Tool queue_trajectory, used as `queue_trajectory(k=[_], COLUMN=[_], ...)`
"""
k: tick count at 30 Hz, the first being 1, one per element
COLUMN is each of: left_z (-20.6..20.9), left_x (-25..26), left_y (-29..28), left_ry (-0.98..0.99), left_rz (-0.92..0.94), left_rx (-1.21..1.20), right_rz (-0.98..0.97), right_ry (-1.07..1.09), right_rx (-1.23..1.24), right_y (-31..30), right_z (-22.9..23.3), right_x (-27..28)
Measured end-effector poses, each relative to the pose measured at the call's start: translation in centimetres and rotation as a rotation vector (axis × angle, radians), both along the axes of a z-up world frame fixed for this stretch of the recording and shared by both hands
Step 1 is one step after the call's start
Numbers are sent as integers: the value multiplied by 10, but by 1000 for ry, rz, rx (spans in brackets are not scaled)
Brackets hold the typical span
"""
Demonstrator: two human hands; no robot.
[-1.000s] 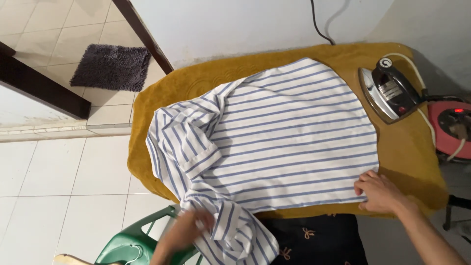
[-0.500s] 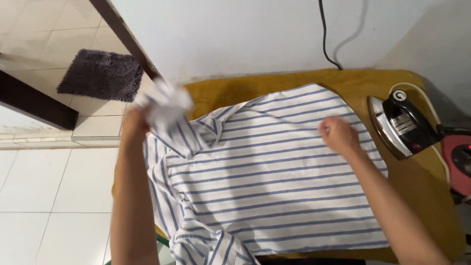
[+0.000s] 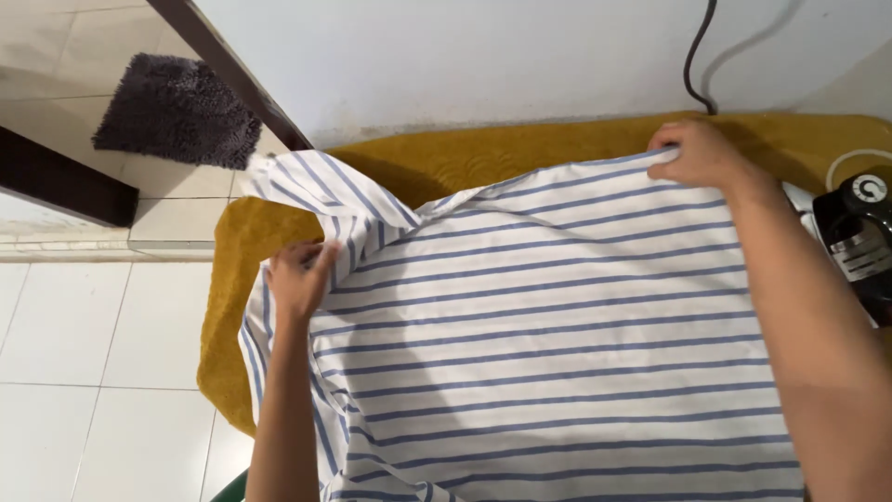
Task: Ironing a blue and white striped shirt on a yellow ironing board.
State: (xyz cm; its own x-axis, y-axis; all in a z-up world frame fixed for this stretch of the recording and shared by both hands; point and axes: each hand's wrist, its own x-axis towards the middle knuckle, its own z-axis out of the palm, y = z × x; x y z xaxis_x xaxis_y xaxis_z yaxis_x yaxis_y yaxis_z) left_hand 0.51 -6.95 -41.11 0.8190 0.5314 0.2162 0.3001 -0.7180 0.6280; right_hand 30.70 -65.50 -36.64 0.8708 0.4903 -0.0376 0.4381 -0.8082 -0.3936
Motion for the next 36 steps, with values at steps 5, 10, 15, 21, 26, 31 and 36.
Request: queue_trajectory(k=[5,10,15,21,26,31,36], left_z=[8,3,17,-37,-2,-12,-9], left_x=[36,90,128,92,-15,-66,-139], left_y=[-19,4,7,-52,-91,9,-33], left_ry=[27,104,153,-243,182,227,324], left_rz=[-33,110,117,3,-319,127,-119], left_rx=[361,367,555,649,424,545,332], right_rz=[-155,-284,-396,-76,184,-128,12], right_ry=[17,-209,-454,-645,-316,-202,-217], right_rx=[-34,-72,-53,129,86,-142,14], right_y=[-7,-7,-1,54,66,26,63], right_z=[27,9,-29,-36,-45,-47,-38], right_x=[-8,-21,-33,-112,-158,-121,-236])
